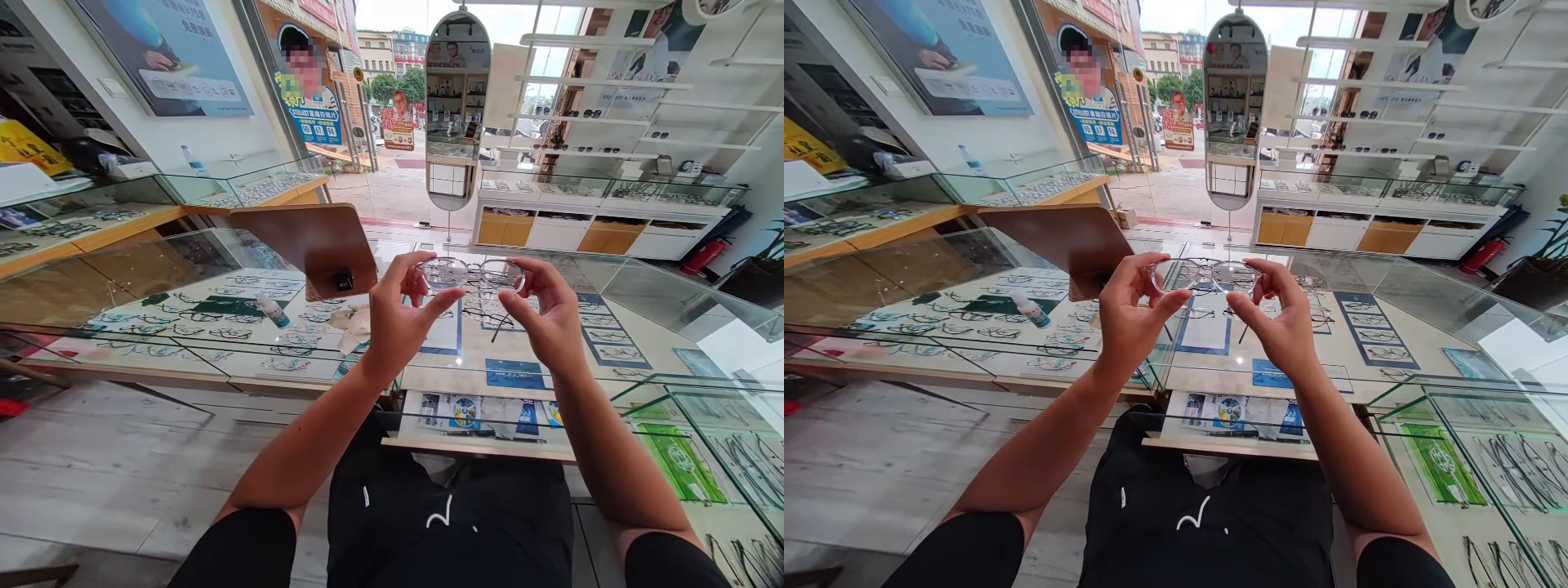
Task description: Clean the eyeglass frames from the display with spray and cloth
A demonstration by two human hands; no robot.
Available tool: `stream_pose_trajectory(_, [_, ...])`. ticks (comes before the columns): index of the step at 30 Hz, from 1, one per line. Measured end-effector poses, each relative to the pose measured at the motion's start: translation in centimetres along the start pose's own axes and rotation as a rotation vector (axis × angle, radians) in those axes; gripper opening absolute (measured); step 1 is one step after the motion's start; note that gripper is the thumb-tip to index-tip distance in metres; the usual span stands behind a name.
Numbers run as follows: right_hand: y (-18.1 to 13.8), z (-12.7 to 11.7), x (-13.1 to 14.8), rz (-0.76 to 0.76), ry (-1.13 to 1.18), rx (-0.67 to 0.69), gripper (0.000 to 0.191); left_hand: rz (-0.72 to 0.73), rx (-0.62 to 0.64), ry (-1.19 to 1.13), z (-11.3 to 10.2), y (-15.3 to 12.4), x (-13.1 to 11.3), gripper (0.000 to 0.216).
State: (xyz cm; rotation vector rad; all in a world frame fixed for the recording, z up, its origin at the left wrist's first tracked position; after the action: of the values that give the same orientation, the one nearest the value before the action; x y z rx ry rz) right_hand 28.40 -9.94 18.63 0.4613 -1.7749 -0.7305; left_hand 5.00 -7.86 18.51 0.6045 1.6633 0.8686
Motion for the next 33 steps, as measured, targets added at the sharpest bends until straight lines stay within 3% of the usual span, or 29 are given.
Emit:
stream_pose_trajectory(7, [0.0,0.0,-0.9,0.01,0.056,0.049,0.042,0.061,-0.013,0.041,-0.1,0.1,-0.2,0.059])
stream_pose_trajectory(19, [-0.2,0.2,0.1,-0.03,-0.021,-0.023,0.044,-0.005,0.019,-0.047,-0.1,-0.1,1.1,0.059])
stream_pose_trajectory(33, [-0.3,0.3,0.2,-0.032,-0.072,-0.032,0.043,-0.043,0.003,-0.03,0.1,0.0,0.8,0.06])
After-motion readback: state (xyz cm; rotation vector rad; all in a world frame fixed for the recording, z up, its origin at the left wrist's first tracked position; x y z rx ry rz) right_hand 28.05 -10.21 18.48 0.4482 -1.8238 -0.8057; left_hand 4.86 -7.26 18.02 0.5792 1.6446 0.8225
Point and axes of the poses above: each hand's wrist, its own y-axis towards the middle knuckle, its own z-axis out of the palm, x = y × z, the point moved 2 cm from there along y, towards the middle knuckle, and after that the axes turned 1 degree about -y, right-handed, at the moved point
